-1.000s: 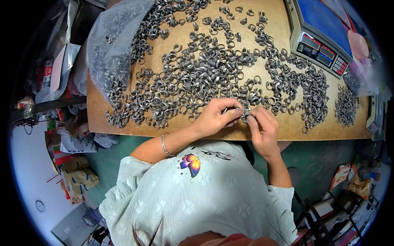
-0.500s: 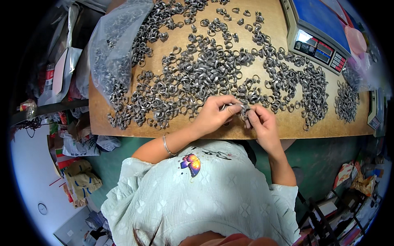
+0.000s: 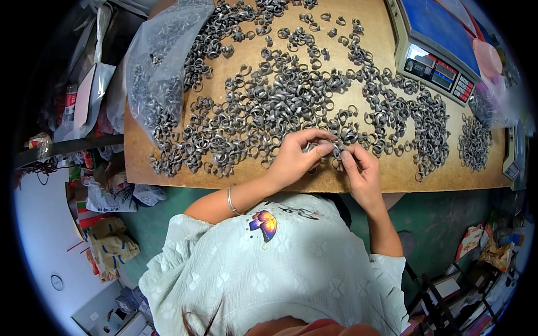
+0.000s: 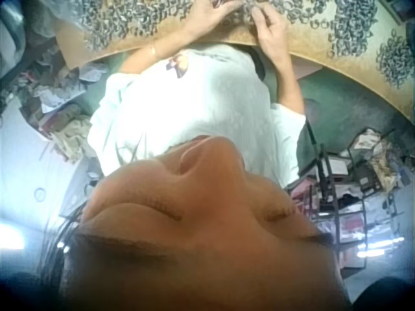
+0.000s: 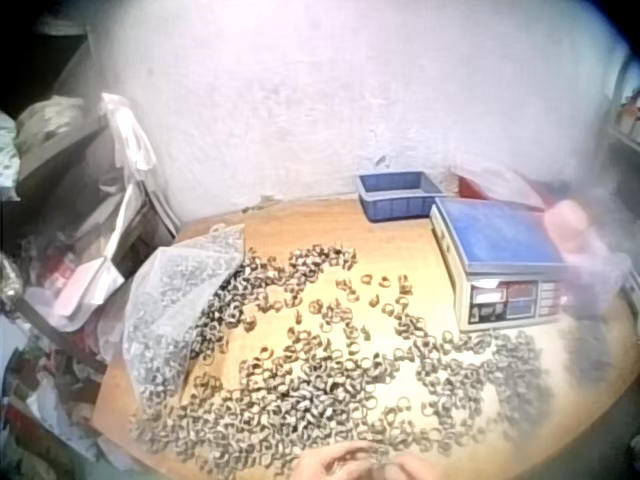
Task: The person counts metal clips by hand on a wooden table, sorting them into small piles and then scooping the clips into a plastic bag.
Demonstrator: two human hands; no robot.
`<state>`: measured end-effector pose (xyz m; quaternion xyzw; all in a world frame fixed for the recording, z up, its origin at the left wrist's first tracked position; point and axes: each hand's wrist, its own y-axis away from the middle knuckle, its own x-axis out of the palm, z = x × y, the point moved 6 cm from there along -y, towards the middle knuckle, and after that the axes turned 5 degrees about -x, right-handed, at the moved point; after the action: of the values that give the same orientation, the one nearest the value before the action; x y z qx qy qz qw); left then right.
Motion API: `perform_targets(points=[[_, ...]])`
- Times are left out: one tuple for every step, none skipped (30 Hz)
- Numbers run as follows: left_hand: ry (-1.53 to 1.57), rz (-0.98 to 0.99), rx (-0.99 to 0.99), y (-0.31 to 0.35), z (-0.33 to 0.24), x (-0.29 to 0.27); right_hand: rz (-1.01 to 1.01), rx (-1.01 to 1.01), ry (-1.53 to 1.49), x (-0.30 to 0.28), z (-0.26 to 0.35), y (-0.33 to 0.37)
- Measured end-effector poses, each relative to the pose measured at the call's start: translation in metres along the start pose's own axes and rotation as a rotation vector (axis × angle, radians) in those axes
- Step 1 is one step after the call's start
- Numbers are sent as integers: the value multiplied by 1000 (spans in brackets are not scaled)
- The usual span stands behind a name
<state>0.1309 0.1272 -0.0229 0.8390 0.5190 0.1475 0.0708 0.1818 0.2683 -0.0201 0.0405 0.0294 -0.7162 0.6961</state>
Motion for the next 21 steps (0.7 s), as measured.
perform_targets(points=[[162, 28, -178, 0, 8, -2, -32, -56, 24, 0, 3, -1], [324, 56, -356, 1, 16, -1, -63, -113, 48, 1, 6, -2], [364, 47, -437, 1, 22, -1, -107, -161, 94, 2, 12, -2], [366, 56, -420, 2, 21, 1, -148, -212, 137, 5, 19, -3], [369, 66, -402, 5, 20, 2, -189, -263, 181, 5, 24, -3], [371, 76, -384, 7, 19, 4, -165, -308, 214, 6, 26, -4], [315, 50, -340, 7, 13, 3, -143, -352, 250, 7, 25, -4], [285, 62, -340, 8, 10, 4, -120, -395, 284, 8, 26, -3], [255, 74, -340, 9, 8, 5, -125, -385, 271, 8, 26, -3], [225, 88, -339, 9, 6, 5, -129, -414, 301, 8, 27, -2], [261, 129, -370, 9, 9, 5, -133, -442, 330, 8, 28, -2], [297, 170, -401, 8, 12, 4, -136, -471, 360, 8, 29, -1], [334, 205, -431, 8, 14, 2, -103, -474, 338, 7, 28, -1], [275, 218, -441, 8, 13, 0, -70, -478, 316, 5, 27, -1], [216, 231, -452, 8, 12, -2, -37, -481, 293, 4, 26, 0], [157, 246, -463, 8, 12, -2, -61, -373, 134, 1, 20, -1], [-5, 214, -295, 5, 6, -4, -84, -264, -25, -2, 14, -1], [-165, 180, -127, 4, -1, -3, -107, -153, -183, -4, 7, -1], [-324, 144, 40, 5, -12, 0, -28, -190, -104, -1, 14, -3], [-387, 149, 25, 6, -16, 1, 50, -227, -24, 1, 23, -6], [-451, 153, 9, 7, -22, 1, 129, -264, 55, 2, 31, -9]])
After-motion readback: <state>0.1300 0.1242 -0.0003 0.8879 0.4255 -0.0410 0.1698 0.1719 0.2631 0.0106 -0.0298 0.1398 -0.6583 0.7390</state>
